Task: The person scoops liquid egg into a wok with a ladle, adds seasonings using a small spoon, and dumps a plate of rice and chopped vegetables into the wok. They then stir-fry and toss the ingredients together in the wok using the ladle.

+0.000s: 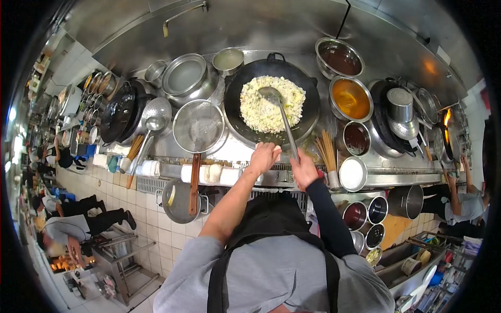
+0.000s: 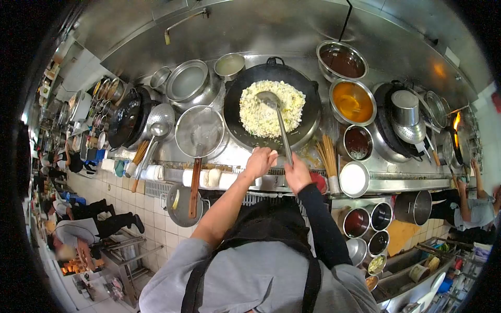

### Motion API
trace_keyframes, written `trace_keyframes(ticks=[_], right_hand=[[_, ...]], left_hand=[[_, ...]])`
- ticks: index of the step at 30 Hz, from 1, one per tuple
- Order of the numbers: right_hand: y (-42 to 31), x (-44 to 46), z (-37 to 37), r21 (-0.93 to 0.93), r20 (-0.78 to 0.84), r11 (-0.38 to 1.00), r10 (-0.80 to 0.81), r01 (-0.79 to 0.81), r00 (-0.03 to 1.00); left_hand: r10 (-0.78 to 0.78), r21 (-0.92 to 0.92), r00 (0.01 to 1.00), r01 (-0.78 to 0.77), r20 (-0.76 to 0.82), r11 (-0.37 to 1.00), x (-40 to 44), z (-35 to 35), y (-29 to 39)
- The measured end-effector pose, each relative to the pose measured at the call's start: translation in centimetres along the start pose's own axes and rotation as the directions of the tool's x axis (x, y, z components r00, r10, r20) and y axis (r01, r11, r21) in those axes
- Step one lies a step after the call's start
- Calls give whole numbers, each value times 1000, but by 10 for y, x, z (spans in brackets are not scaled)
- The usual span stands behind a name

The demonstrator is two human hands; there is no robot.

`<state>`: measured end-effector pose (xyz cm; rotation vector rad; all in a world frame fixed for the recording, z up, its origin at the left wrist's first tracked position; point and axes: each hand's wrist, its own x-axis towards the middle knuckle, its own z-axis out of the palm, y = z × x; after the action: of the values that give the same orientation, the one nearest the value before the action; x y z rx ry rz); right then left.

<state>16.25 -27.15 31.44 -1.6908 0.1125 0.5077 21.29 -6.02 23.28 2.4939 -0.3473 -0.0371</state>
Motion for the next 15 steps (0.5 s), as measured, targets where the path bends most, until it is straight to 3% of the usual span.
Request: trace_keyframes(ticks=[1,2,4,6,7,8,9,10,12,13,15], right_hand=[[-32,-27,0,-15,25,999,47,-47,999],[-33,-44,-12,282,145,930,200,-235,969],[12,-23,-41,596,413,614,318,-517,854],[28,22,-40,646,425,574,279,-504,861],[28,41,-20,507,261,775,279,-377,924],[15,45,-1,234,133,956,147,-175,980],[35,63,8,-75,42,991,-106,108,994],[55,81,17,-426,-53,855,-350,296,935],[67,82,20,-579,-30,680,-569,450,822],[72,72,11,-457,79,794,-413,401,907],[51,19,-23,-427,149,870,-202,248,968]], left_hand=[[-15,-11,1000,15,-8,1000,-2,2,1],[-31,-22,999,31,-15,999,-4,4,2],[-9,-21,998,7,-57,1000,-8,9,0],[28,11,997,-28,-78,1000,-6,11,1],[0,-22,996,-2,-84,1000,-6,17,-3],[-12,-15,993,11,-118,1000,-10,18,0],[-19,-7,988,19,-151,1000,-13,16,3],[-24,-2,982,24,-186,1000,-13,16,7],[-3,90,928,39,-372,995,-22,9,28],[10,131,891,56,-454,990,-28,9,34],[-8,122,867,80,-499,989,-36,16,27]])
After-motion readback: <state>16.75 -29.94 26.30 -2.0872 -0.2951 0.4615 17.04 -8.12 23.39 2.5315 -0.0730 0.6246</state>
